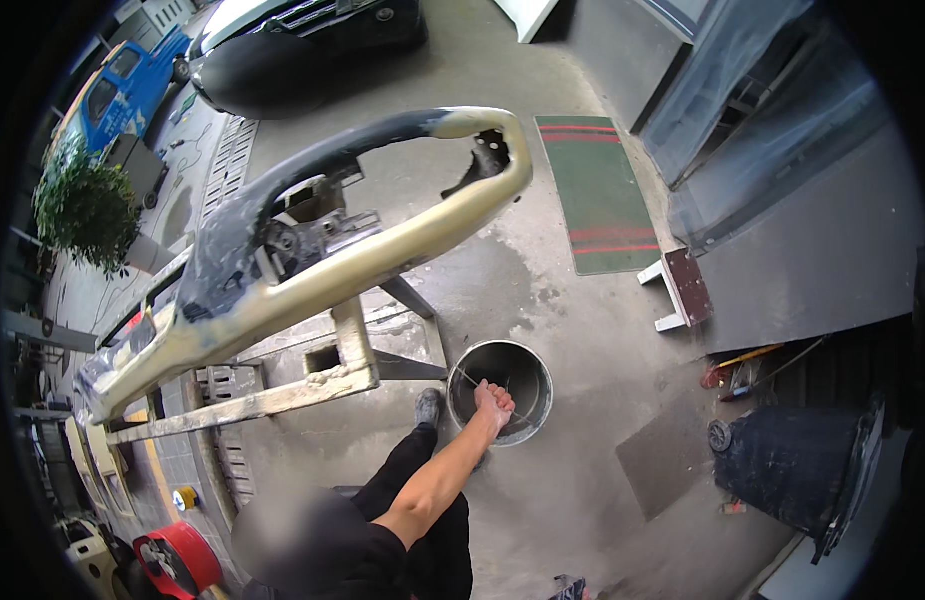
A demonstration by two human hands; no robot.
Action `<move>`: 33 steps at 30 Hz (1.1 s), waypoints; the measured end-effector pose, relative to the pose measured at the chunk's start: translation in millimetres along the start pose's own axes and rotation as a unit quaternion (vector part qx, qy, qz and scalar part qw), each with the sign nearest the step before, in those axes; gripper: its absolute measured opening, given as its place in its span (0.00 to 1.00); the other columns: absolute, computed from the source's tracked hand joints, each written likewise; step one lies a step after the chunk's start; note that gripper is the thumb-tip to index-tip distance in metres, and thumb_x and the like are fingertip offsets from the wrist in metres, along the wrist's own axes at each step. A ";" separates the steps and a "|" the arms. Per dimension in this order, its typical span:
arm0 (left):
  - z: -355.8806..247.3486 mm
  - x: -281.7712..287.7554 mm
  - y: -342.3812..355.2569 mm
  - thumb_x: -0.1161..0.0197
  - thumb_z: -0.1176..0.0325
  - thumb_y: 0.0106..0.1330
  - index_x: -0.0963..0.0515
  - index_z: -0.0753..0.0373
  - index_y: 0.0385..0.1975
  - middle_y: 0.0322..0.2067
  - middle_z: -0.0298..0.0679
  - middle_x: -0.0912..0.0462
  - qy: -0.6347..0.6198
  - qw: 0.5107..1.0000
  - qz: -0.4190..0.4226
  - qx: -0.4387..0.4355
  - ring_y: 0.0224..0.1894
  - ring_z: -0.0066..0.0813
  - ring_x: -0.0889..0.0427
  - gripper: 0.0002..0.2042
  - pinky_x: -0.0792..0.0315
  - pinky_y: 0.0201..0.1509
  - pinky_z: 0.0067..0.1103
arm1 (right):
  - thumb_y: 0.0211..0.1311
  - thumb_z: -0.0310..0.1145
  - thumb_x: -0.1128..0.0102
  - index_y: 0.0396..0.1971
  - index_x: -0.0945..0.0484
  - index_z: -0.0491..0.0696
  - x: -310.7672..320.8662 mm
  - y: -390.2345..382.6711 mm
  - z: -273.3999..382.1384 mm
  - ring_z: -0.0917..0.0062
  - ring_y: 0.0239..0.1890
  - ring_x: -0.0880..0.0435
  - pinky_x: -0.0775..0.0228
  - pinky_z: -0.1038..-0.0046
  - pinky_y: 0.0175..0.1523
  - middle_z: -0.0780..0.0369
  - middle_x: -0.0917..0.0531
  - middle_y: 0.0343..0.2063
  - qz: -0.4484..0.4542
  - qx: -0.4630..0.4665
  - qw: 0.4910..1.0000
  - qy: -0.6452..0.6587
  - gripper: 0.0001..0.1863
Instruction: The person sands a large car bumper with a sanding block, moving along its length and around its curves. They repeatedly dip the sanding block into a bucket of water and continue sanding different sections of the bumper.
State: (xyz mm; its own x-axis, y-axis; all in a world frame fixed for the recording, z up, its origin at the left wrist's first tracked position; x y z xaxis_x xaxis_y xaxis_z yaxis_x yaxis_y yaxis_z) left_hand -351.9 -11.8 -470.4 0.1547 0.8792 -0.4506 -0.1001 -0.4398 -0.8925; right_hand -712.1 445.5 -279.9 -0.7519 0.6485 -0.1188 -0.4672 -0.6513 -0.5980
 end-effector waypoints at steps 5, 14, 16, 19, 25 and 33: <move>-52.2 94.9 -57.0 0.56 0.48 0.79 0.49 0.45 0.14 0.11 0.26 0.53 0.102 0.991 -0.083 0.019 0.11 0.24 0.54 0.26 0.61 0.18 0.26 | 0.70 0.32 0.38 0.57 0.18 0.38 -15.1 2.2 58.4 0.70 0.41 0.12 0.15 0.66 0.41 0.53 0.13 0.46 -0.113 0.056 0.990 -0.063 0.20; -165.8 252.7 -117.2 0.41 0.50 0.72 0.46 0.45 0.14 0.12 0.26 0.47 0.121 0.985 -0.120 0.021 0.12 0.23 0.51 0.26 0.58 0.19 0.26 | 0.75 0.39 0.42 0.48 0.14 0.43 -207.3 -28.6 33.9 0.78 0.27 0.18 0.26 0.74 0.30 0.64 0.14 0.31 -0.052 -0.136 0.988 -0.054 0.16; -194.2 275.1 -119.6 0.39 0.50 0.71 0.45 0.46 0.14 0.12 0.26 0.45 0.081 0.985 -0.151 -0.001 0.12 0.23 0.49 0.26 0.55 0.18 0.26 | 0.75 0.41 0.42 0.49 0.14 0.45 -261.0 -22.6 -8.7 0.79 0.26 0.19 0.27 0.75 0.28 0.66 0.14 0.30 0.038 -0.192 0.979 -0.048 0.16; -220.0 327.4 -117.0 0.42 0.47 0.74 0.44 0.46 0.15 0.12 0.26 0.44 0.017 0.979 -0.191 -0.063 0.12 0.22 0.48 0.26 0.55 0.17 0.26 | 0.75 0.42 0.41 0.52 0.15 0.47 -315.0 -37.0 -67.7 0.79 0.28 0.17 0.27 0.75 0.28 0.66 0.13 0.33 0.124 -0.280 0.948 -0.083 0.18; -303.9 432.2 -106.2 0.49 0.40 0.78 0.46 0.45 0.15 0.12 0.23 0.50 -0.103 0.961 -0.195 -0.165 0.10 0.19 0.50 0.29 0.57 0.16 0.23 | 0.72 0.37 0.43 0.57 0.18 0.44 -432.5 -23.2 -172.0 0.76 0.35 0.14 0.23 0.74 0.36 0.60 0.11 0.42 0.202 -0.233 0.895 -0.323 0.20; -383.5 517.0 -81.5 0.54 0.43 0.80 0.48 0.45 0.15 0.11 0.24 0.54 -0.341 0.904 -0.168 -0.196 0.10 0.21 0.54 0.29 0.59 0.15 0.25 | 0.64 0.22 0.51 0.52 0.14 0.39 -603.9 -42.4 -380.3 0.75 0.46 0.14 0.24 0.76 0.54 0.59 0.12 0.44 0.476 -0.120 0.640 -0.591 0.20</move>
State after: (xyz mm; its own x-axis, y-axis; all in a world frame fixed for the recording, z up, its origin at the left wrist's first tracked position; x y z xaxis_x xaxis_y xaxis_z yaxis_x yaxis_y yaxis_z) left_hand 113.2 408.3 -638.2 -0.5439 0.8247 -0.1552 0.2161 -0.0411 -0.9755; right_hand -61.3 231.4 -484.2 -0.5357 -0.8409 0.0772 0.4438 -0.3581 -0.8215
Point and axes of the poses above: each hand's wrist, its own y-axis towards the middle knuckle, its own x-axis out of the back of the hand, z = x × y, the point moved 10 cm from there along y, towards the middle knuckle
